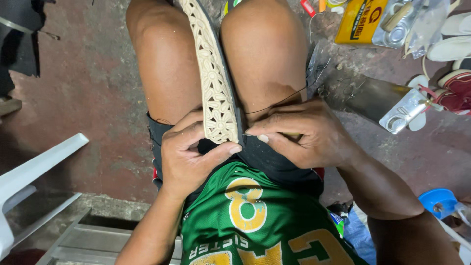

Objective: The person assembles a shoe upper by hand, pulling a needle and thread through pre-punched holes in the material and joining it to a sole.

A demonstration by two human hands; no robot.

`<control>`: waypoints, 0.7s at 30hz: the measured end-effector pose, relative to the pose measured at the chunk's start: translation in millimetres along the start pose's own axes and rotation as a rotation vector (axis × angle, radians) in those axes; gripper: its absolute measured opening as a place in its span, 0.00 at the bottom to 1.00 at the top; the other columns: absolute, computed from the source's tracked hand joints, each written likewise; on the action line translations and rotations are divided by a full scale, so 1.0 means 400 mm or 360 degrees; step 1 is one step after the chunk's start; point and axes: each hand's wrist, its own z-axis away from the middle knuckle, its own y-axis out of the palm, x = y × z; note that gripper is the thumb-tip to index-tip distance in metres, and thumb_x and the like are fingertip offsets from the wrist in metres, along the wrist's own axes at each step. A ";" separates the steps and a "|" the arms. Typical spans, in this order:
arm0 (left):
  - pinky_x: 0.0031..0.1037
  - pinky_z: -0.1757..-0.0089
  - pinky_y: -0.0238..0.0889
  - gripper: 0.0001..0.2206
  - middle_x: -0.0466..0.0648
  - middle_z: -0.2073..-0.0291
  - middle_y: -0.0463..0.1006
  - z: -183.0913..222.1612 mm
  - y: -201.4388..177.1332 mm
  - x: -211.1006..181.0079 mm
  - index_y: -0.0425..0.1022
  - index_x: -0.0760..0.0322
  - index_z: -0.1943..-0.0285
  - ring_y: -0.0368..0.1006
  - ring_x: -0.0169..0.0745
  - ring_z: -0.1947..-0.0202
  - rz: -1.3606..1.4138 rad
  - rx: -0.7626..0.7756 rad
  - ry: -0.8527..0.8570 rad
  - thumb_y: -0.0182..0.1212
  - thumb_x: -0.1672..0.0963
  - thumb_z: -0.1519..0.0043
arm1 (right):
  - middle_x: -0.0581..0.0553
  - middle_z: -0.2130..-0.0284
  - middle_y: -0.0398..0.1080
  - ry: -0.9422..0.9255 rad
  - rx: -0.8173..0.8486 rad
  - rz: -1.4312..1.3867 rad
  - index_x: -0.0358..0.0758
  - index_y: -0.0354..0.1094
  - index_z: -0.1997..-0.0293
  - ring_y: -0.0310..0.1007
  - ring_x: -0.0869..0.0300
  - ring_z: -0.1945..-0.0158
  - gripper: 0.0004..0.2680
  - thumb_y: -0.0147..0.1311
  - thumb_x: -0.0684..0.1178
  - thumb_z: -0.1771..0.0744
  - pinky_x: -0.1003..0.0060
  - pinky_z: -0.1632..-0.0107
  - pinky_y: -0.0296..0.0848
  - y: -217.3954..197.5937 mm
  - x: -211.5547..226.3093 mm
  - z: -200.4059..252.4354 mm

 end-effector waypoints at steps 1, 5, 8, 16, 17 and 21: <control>0.25 0.50 0.71 0.15 0.50 0.53 0.81 -0.005 -0.001 -0.002 0.81 0.70 0.53 0.79 0.36 0.54 0.0007 0.0001 -0.0001 0.78 0.62 0.47 | 0.44 0.60 0.80 -0.0010 0.0007 -0.0001 0.39 0.78 0.55 0.83 0.59 0.59 0.06 0.59 0.40 0.34 0.66 0.55 0.80 -0.003 -0.002 -0.005; 0.25 0.53 0.72 0.15 0.50 0.56 0.82 -0.022 -0.004 -0.011 0.82 0.69 0.54 0.79 0.36 0.56 -0.0098 0.0025 -0.0003 0.79 0.60 0.48 | 0.45 0.62 0.80 -0.0079 0.0020 0.0131 0.40 0.78 0.56 0.83 0.59 0.62 0.06 0.60 0.40 0.35 0.65 0.58 0.80 -0.013 -0.006 -0.015; 0.26 0.54 0.72 0.14 0.50 0.58 0.83 -0.034 -0.007 -0.011 0.83 0.69 0.56 0.80 0.37 0.58 -0.0148 0.0039 0.0021 0.79 0.59 0.49 | 0.46 0.63 0.80 -0.0090 0.0075 0.0159 0.41 0.78 0.58 0.82 0.59 0.64 0.05 0.60 0.41 0.35 0.66 0.60 0.80 -0.023 -0.010 -0.024; 0.25 0.55 0.72 0.14 0.49 0.58 0.82 -0.043 0.002 -0.004 0.82 0.69 0.55 0.79 0.36 0.59 -0.0169 0.0021 0.0076 0.79 0.59 0.47 | 0.48 0.63 0.79 -0.0183 0.0105 0.0513 0.41 0.77 0.58 0.81 0.58 0.65 0.05 0.62 0.41 0.36 0.63 0.62 0.79 -0.037 0.012 -0.023; 0.24 0.55 0.72 0.14 0.50 0.58 0.82 -0.039 0.008 -0.005 0.82 0.69 0.55 0.79 0.36 0.59 -0.0157 0.0017 0.0094 0.79 0.60 0.47 | 0.49 0.65 0.79 -0.0101 0.0142 0.0531 0.41 0.78 0.57 0.79 0.59 0.68 0.06 0.62 0.40 0.36 0.63 0.64 0.78 -0.042 0.018 -0.016; 0.25 0.51 0.72 0.17 0.50 0.55 0.79 -0.027 0.026 0.000 0.78 0.71 0.50 0.78 0.36 0.55 0.0166 0.0010 0.0090 0.78 0.60 0.45 | 0.50 0.64 0.78 -0.0133 0.0144 0.0634 0.44 0.78 0.53 0.78 0.61 0.69 0.09 0.63 0.40 0.36 0.64 0.65 0.78 -0.056 0.014 0.002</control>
